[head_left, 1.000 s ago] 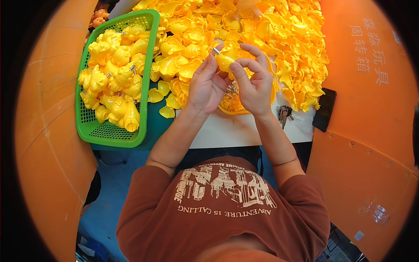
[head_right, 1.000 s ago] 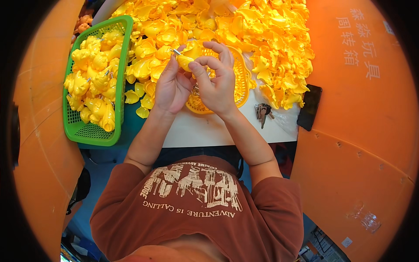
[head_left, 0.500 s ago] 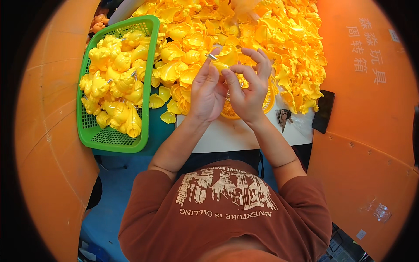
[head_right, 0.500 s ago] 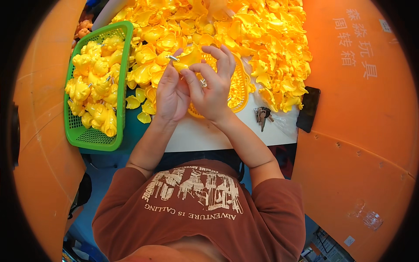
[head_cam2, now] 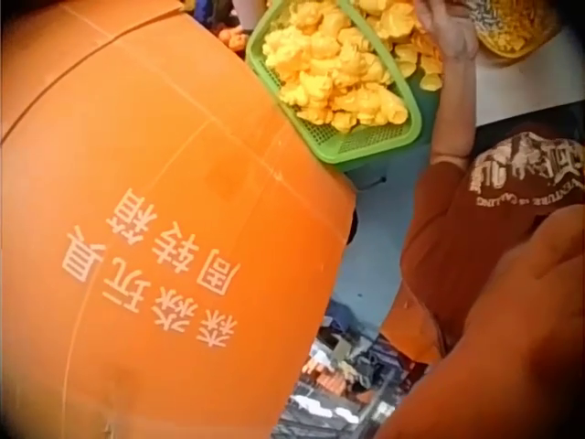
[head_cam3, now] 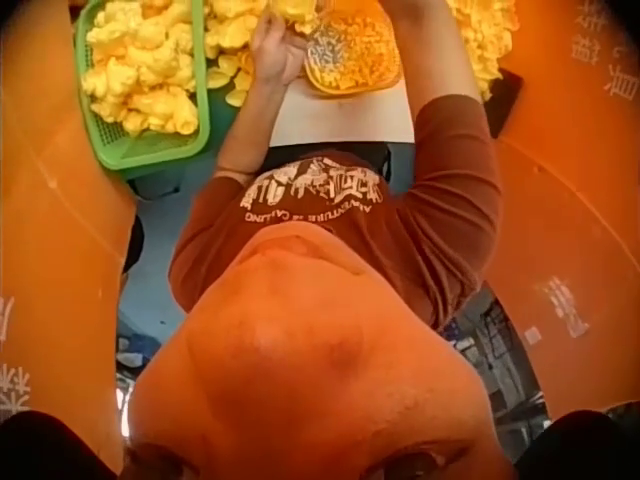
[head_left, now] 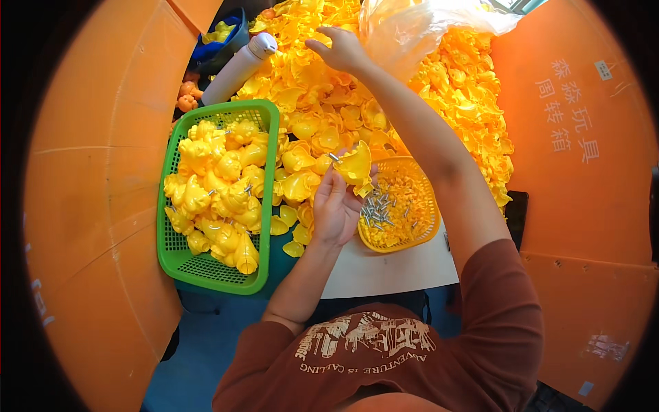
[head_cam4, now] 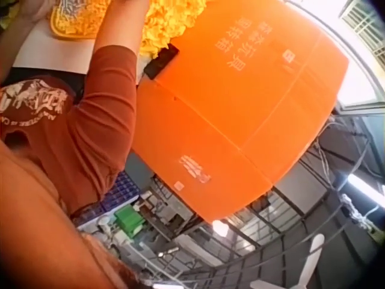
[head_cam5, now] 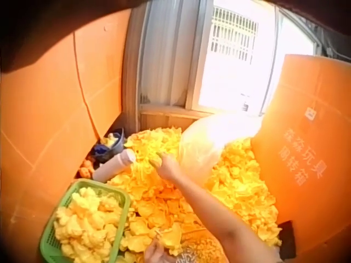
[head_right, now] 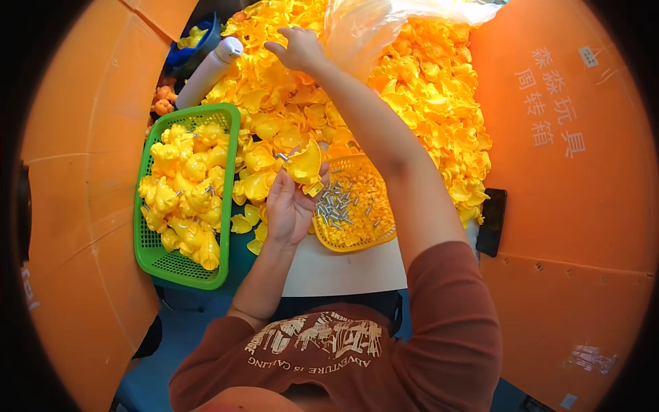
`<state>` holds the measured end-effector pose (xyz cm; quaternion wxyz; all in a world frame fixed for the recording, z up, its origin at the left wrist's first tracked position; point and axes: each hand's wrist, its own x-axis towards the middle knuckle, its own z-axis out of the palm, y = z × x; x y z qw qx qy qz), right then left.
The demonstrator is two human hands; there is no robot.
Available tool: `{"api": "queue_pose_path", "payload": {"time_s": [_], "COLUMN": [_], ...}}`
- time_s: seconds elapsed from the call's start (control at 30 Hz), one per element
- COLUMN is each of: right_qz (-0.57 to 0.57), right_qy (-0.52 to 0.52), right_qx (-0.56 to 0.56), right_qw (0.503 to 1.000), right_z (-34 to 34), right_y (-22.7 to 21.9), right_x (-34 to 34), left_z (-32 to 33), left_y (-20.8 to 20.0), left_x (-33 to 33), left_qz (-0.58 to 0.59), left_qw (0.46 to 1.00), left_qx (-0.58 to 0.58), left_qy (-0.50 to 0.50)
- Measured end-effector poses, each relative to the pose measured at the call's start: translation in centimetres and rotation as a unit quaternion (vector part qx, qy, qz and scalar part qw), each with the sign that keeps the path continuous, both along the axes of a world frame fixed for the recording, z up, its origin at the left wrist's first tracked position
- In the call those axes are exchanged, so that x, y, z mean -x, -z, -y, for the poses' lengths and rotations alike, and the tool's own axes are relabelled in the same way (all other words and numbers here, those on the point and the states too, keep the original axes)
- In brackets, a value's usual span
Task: Assemble small yellow toy ducks by inserting a metal component and joining the plastic pieces.
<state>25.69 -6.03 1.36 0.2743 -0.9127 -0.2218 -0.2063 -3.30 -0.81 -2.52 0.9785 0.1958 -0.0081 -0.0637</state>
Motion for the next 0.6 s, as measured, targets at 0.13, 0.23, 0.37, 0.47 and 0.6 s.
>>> {"api": "queue_pose_path", "payload": {"time_s": [0.13,0.23,0.37,0.47,0.6], "right_qz": [-0.188,-0.240,-0.196,-0.230,-0.123], "right_qy": [0.015,-0.036,0.012,-0.085,-0.111], "right_qx": [0.212,0.267,0.314,0.221,0.172], "right_qw": [0.959,0.933,0.929,0.944,0.971], "right_z": [-1.2,-1.6,-1.1,3.5,7.7], "right_y": [0.6,-0.6,-4.7,-2.2,0.1], "right_x": [-4.1,-4.1,4.7,4.9,11.5], "left_z": [-0.1,-0.4,-1.1,-0.7,-0.1], "left_y": [0.1,0.3,0.1,0.3,0.4], "left_x": [-0.6,-0.9,-1.3,-1.4,-1.3], "left_qz": [-0.010,-0.014,-0.015,-0.008,-0.015], "left_qw": [1.000,1.000,1.000,1.000,1.000], "left_qx": [-0.011,0.001,-0.007,-0.007,-0.006], "left_qy": [0.004,-0.003,-0.020,-0.017,-0.024]}}
